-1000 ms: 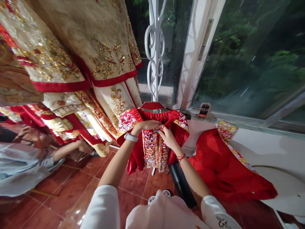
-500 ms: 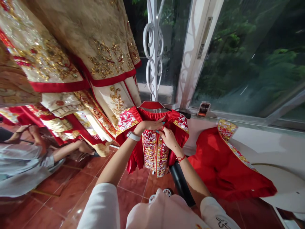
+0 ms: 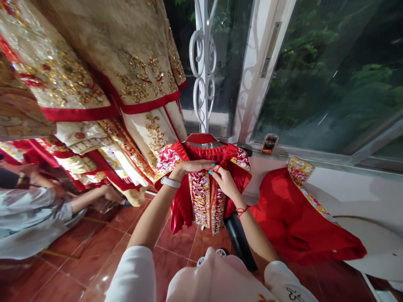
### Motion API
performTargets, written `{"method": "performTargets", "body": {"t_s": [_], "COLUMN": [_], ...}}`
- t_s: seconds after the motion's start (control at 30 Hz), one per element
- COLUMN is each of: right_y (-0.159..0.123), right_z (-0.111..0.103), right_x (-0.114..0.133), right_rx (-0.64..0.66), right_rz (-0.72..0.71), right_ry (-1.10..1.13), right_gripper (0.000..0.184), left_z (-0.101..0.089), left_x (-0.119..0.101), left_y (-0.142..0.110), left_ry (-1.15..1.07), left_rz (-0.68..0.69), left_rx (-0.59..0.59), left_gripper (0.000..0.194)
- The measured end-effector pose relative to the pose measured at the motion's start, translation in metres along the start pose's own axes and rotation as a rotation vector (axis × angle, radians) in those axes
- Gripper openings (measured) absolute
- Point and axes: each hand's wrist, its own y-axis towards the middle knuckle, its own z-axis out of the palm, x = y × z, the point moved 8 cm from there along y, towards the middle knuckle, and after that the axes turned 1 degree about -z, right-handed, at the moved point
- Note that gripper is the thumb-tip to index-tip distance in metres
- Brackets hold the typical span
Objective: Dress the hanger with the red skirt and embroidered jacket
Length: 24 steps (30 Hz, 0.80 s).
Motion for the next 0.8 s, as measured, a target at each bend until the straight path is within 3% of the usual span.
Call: {"method": "performTargets", "body": {"t_s": [0.07,0.17,0.27,0.37,0.5,0.57,0.63,0.73,0.8], "right_y": [-0.003,-0.008,-0.011,-0.013,-0.013,-0.014,-0.014,-0.009,0.000], "right_z": [0.000,0.000,0.001,0.000,0.000,0.001,0.001,-0.009,-0.028], "right_x": [0.002,0.000,-0.007,-0.020,-0.038,-0.045,-0.053,-0.061,-0.060], "right_rx": [-0.042,-0.135,-0.177,-0.178,-0.088,-0.042,-0.014,0.013,-0.003], "right_rz": [0.005,0.024,0.045,0.085,0.113,0.109,0.113,0.116,0.098], "right_ry": [0.032,0.084,0.131,0.175,0.300,0.324,0.287,0.151,0.013], "right_gripper": [0.013,0.015,0.016,0.017,0.018,0.020,0.022,0.023,0.026], "left_z": [0.009,0.014,0.011,-0.006,-0.037,-0.051,-0.060,-0.072,-0.089], "left_x": [0.009,0.008,-0.003,-0.021,-0.053,-0.059,-0.054,-0.029,-0.016], "left_y": [-0.009,-0.018,-0.029,-0.052,-0.111,-0.145,-0.172,-0.195,-0.212], "left_ry": [-0.043,-0.174,-0.326,-0.529,-0.768,-0.796,-0.735,-0.579,-0.531], "left_rz": [-0.097,-0.081,-0.001,0.100,0.354,0.493,0.564,0.472,0.426], "left_rx": [0.097,0.039,-0.115,-0.329,-0.564,-0.688,-0.792,-0.920,-1.025], "left_gripper": [0.037,0.042,0.042,0.029,0.003,0.008,0.017,0.024,0.022]}}
